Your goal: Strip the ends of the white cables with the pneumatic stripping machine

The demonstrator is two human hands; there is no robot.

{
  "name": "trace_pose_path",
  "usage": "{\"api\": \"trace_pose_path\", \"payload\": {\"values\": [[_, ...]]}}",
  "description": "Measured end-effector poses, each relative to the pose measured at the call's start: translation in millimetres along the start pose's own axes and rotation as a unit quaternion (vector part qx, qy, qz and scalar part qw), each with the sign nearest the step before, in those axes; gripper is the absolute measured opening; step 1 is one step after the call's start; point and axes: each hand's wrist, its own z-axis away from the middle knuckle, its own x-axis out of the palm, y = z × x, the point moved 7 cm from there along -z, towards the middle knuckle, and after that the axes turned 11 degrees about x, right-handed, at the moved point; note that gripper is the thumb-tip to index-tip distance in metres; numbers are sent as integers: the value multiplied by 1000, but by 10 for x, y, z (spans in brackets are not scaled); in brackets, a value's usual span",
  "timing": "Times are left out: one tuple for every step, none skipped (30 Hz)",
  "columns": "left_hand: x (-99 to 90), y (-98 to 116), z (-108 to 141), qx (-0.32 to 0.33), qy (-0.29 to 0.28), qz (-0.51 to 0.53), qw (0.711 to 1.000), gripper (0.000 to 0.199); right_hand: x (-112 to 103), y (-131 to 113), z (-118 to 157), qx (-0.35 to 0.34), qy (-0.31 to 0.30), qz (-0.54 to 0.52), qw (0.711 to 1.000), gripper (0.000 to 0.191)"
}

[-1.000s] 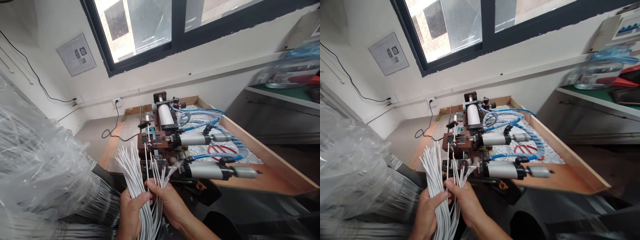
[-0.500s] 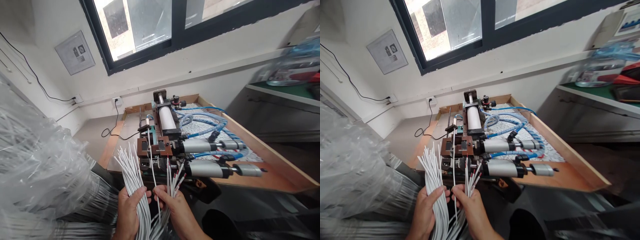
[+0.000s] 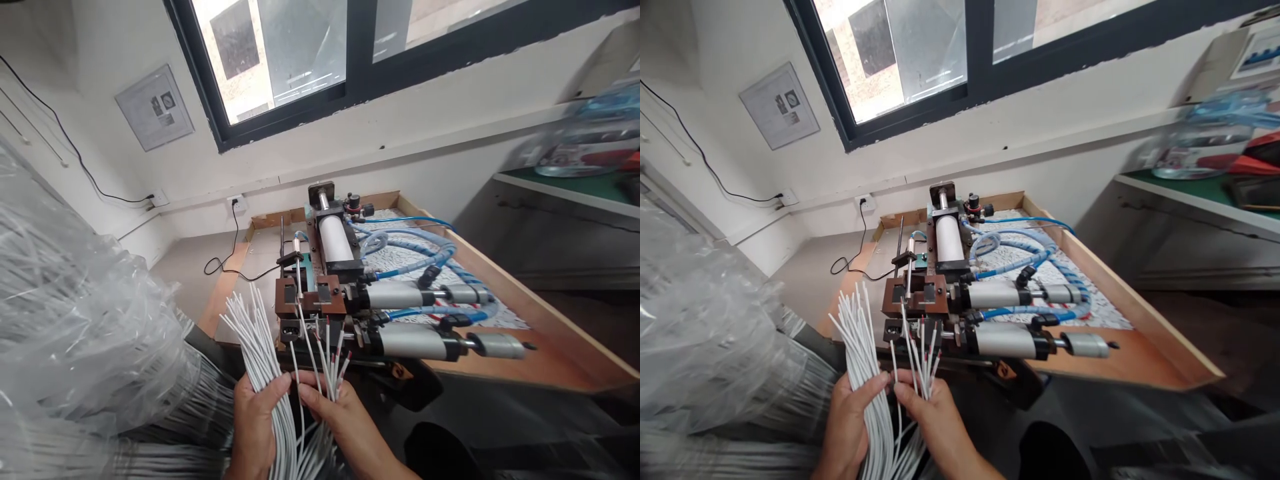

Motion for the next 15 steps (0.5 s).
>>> {"api": "trace_pose_path", "payload": {"values": [[-19, -8, -5, -5, 9, 2, 1000, 12, -3, 21, 1, -2, 1, 9, 1000, 33], [-32, -12, -10, -6, 14, 5, 1000, 14, -4, 37, 1, -5, 0, 20, 1000, 33], [-39, -12, -15, -4, 17, 8, 1000, 16, -1, 51, -1, -8, -4, 33, 999, 33], [-40, -11, -17, -2, 15, 9, 1000, 18, 2, 61, -3, -11, -11, 46, 999, 32], [-39, -10, -19, -1, 12, 8, 1000, 19, 8, 70, -4, -16, -20, 61, 998, 31], [-42, -11, -20, -2, 12, 5, 1000, 19, 16, 78, -2, -21, -32, 74, 996, 30], [-54, -13, -20, -6, 18, -1, 1000, 18, 31, 89, 4, -25, -49, 88, 995, 29], [-72, -18, -21, -13, 28, -10, 999, 18, 43, 103, 12, -26, -63, 97, 993, 28], [-93, -18, -25, -19, 41, -19, 999, 18, 44, 115, 22, -25, -70, 96, 993, 28], [-112, -10, -32, -23, 53, -27, 998, 19, 33, 121, 31, -24, -67, 83, 994, 28], [-128, 9, -43, -22, 66, -33, 997, 20, 6, 118, 37, -22, -52, 61, 997, 28], [-136, 36, -58, -18, 76, -36, 996, 21, -31, 105, 43, -22, -27, 32, 999, 29], [-134, 70, -76, -14, 83, -36, 996, 21, -67, 81, 47, -26, 1, 4, 1000, 30], [-124, 106, -95, -11, 87, -34, 996, 22, -94, 45, 49, -33, 25, -19, 999, 31], [-107, 143, -115, -9, 89, -31, 996, 22, -106, 1, 46, -42, 40, -34, 998, 31]]}}
